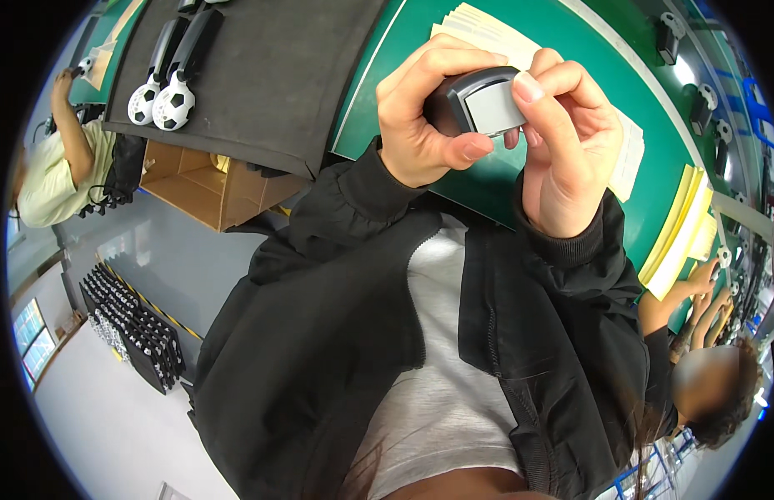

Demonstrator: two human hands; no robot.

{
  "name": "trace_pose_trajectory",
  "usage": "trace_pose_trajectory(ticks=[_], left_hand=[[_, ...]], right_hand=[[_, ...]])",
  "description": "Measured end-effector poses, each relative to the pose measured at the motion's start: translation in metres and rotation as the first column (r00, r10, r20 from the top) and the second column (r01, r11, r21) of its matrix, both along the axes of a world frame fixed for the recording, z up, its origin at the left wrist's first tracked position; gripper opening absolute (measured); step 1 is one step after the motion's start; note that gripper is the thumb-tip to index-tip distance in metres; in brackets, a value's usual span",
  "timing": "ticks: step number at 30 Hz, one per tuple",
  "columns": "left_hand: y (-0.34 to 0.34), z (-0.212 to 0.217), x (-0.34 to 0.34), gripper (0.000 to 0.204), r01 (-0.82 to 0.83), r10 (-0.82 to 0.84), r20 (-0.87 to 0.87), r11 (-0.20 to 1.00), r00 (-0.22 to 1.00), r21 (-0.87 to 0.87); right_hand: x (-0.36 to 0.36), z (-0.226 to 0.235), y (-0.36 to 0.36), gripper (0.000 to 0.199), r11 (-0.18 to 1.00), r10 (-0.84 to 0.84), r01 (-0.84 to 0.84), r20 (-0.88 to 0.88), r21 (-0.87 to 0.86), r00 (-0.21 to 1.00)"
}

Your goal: Assemble small plastic soccer-ball-themed objects by attaching internal components and applying labels at a factory workstation.

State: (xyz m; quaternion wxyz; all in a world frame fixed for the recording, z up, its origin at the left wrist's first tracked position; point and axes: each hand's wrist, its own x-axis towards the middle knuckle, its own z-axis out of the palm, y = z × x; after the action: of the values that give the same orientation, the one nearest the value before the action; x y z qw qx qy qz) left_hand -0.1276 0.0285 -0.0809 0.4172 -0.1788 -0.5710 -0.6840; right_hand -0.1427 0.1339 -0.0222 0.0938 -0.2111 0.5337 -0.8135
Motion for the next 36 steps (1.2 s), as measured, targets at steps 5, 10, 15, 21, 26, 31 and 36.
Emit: trace_pose_trajectory(ticks=[5, 10, 15, 21, 26, 31, 36], left_hand=[[-0.0014, -0.0015, -0.0009, 0.054, 0.017, -0.018, -0.033, 0.999, 0.999, -0.031], [0.0004, -0.0026, -0.0023, 0.057, 0.027, -0.03, -0.066, 0.999, 0.997, -0.038], [0.0002, -0.0029, -0.0007, 0.06, -0.002, -0.001, -0.063, 0.999, 0.998, -0.049], [0.0011, -0.0019, 0.0014, 0.061, -0.008, 0.006, -0.059, 0.999, 0.998, -0.044], [0.0017, -0.0012, 0.0032, 0.06, 0.002, -0.003, -0.029, 1.0, 1.0, -0.022], [0.0012, -0.0001, 0.0033, 0.06, -0.009, 0.008, -0.03, 0.999, 1.0, -0.034], [0.0015, -0.0004, 0.0028, 0.06, -0.036, 0.035, -0.037, 0.998, 0.999, -0.047]], right_hand=[[0.0007, 0.0034, 0.0011, 0.012, 1.0, 0.019, -0.02, 0.009, 0.019, 1.0], [0.002, 0.0019, 0.0021, 0.012, 1.0, -0.004, 0.004, 0.005, 0.004, 1.0], [0.0038, 0.0014, 0.002, 0.013, 1.0, -0.003, 0.004, 0.013, -0.024, 1.0], [0.0074, 0.0008, 0.0019, 0.012, 1.0, -0.019, 0.019, -0.001, 0.003, 1.0], [0.0088, 0.0014, 0.0015, 0.012, 0.999, -0.023, 0.023, -0.011, 0.048, 1.0], [0.0072, 0.0008, 0.0016, 0.013, 0.999, -0.018, 0.019, 0.031, -0.035, 0.999], [0.0082, 0.0023, 0.0013, 0.013, 0.999, -0.008, 0.011, 0.072, -0.046, 0.997]])
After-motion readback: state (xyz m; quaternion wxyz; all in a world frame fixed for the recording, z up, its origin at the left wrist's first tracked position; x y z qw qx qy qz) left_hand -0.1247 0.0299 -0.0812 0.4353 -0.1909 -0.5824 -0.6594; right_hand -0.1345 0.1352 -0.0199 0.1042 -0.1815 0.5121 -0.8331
